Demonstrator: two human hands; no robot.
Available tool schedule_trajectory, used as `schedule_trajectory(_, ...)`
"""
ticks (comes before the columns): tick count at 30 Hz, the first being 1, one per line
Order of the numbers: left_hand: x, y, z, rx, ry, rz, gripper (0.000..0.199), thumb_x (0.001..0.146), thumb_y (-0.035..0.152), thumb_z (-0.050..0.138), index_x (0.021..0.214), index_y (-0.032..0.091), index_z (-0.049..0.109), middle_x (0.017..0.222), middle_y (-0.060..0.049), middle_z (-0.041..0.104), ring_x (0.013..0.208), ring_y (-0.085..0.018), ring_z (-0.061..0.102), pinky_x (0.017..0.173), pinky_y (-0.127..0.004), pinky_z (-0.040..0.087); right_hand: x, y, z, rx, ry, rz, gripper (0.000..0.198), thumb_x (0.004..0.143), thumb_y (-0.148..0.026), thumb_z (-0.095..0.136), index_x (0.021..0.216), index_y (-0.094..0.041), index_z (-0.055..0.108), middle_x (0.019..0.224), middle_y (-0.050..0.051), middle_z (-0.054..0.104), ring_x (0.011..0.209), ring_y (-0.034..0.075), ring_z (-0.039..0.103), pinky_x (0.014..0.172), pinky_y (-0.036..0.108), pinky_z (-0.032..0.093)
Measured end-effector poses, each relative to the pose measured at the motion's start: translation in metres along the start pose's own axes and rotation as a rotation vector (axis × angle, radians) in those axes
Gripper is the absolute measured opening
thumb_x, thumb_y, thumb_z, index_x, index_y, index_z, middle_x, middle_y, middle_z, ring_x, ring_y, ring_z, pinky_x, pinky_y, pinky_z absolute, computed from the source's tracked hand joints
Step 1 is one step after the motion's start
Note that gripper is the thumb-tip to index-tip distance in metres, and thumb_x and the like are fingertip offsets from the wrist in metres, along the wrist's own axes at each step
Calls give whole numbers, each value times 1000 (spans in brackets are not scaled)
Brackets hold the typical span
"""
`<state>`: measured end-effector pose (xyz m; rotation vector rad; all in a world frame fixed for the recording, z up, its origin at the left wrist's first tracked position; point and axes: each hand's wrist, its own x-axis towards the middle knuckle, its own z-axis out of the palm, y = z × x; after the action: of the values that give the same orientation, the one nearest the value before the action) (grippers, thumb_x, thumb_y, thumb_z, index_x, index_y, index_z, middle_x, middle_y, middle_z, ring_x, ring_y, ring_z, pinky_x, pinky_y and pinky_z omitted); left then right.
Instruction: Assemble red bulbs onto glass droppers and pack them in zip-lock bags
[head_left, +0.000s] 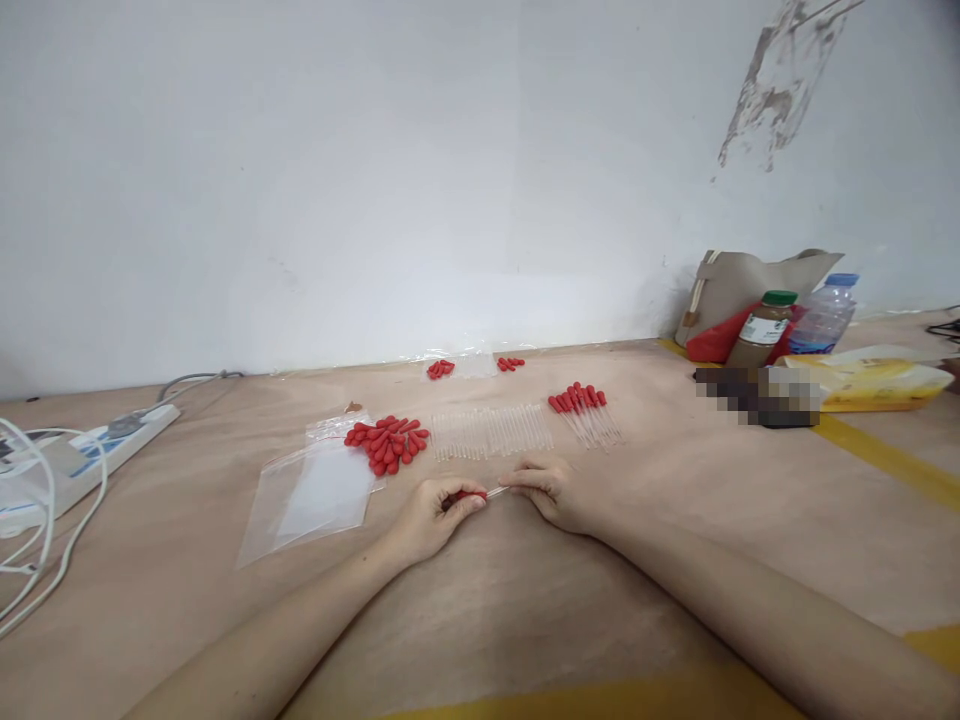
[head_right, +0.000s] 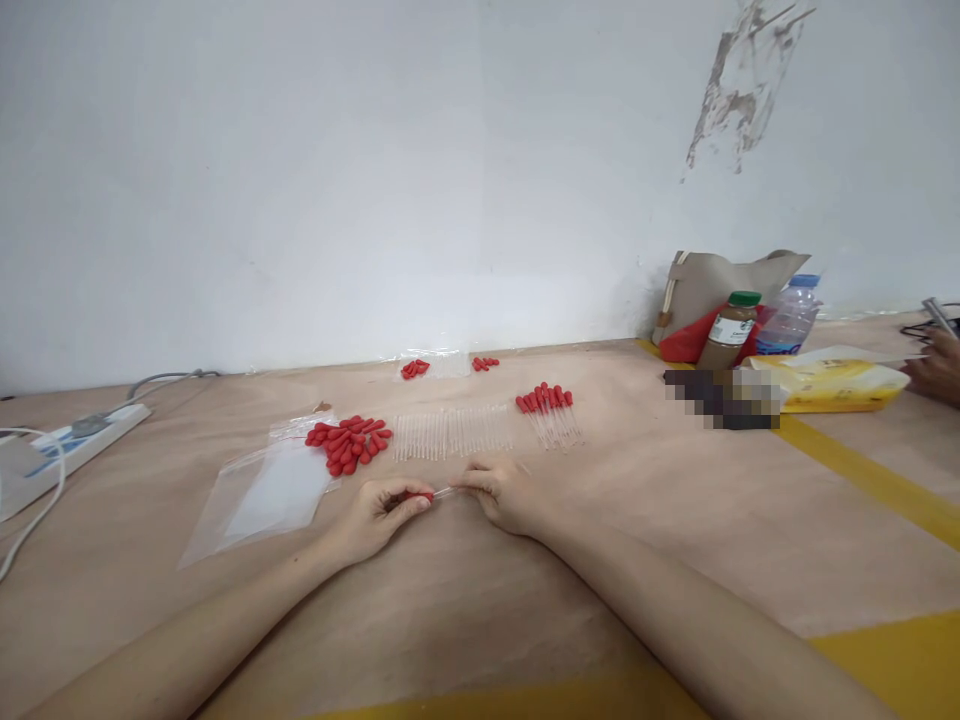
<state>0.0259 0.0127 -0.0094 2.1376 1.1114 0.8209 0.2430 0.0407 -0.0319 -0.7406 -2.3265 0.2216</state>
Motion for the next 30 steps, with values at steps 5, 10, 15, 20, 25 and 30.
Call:
schedule_trajectory(5, -1, -1, 0, 4, 24, -24, 21, 81, 33, 48, 85, 18, 64, 75, -2, 64, 66, -14, 56, 58, -23, 42, -2, -9, -1, -119, 0, 30, 29, 83, -18, 42, 102, -27, 61, 84, 2, 62, 70, 12, 56, 61, 22, 41)
schedule_trajectory(10, -2, -1, 1, 49, 61, -2, 19, 79, 33, 52, 82, 18, 64, 72, -1, 63, 61, -13, 53, 55, -22, 41, 1, -21, -3, -79, 2, 56, 26, 83, -19, 41, 96, -24, 63, 76, 2, 63, 66, 13, 56, 58, 22, 40)
schedule_trajectory(15, -2, 1, 2, 83, 29, 40, 18, 80, 30, 50, 84, 18, 63, 73, -1, 62, 62, -13, 54, 56, -22, 42, 5, -28, -4, 17, -6, 98, 24, 83, -19, 41, 89, -21, 64, 75, 3, 64, 67, 12, 57, 60, 22, 42)
schedule_trajectory(20, -3, 0, 4, 118, 24, 58, 17, 80, 29, 50, 85, 18, 63, 75, -2, 63, 64, -13, 55, 56, -22, 42, 6, -31, -1, 51, -25, 133, 23, 83, -20, 40, 85, -20, 63, 74, 2, 64, 67, 12, 57, 61, 22, 41)
schedule_trajectory(25, 0, 2, 0, 190, 43, 123, 17, 81, 27, 49, 87, 19, 63, 77, -2, 64, 68, -14, 57, 61, -24, 44, 9, -30, 0, 52, -38, 124, 23, 84, -20, 39, 87, -20, 62, 76, 2, 63, 68, 12, 56, 62, 22, 42)
schedule_trajectory(30, 3, 2, -7, 243, 140, 253, 17, 84, 25, 47, 91, 20, 61, 86, -3, 63, 79, -15, 57, 72, -26, 45, 8, -29, 0, -61, 1, 76, 24, 86, -20, 36, 92, -18, 58, 82, 5, 58, 73, 13, 53, 67, 23, 41)
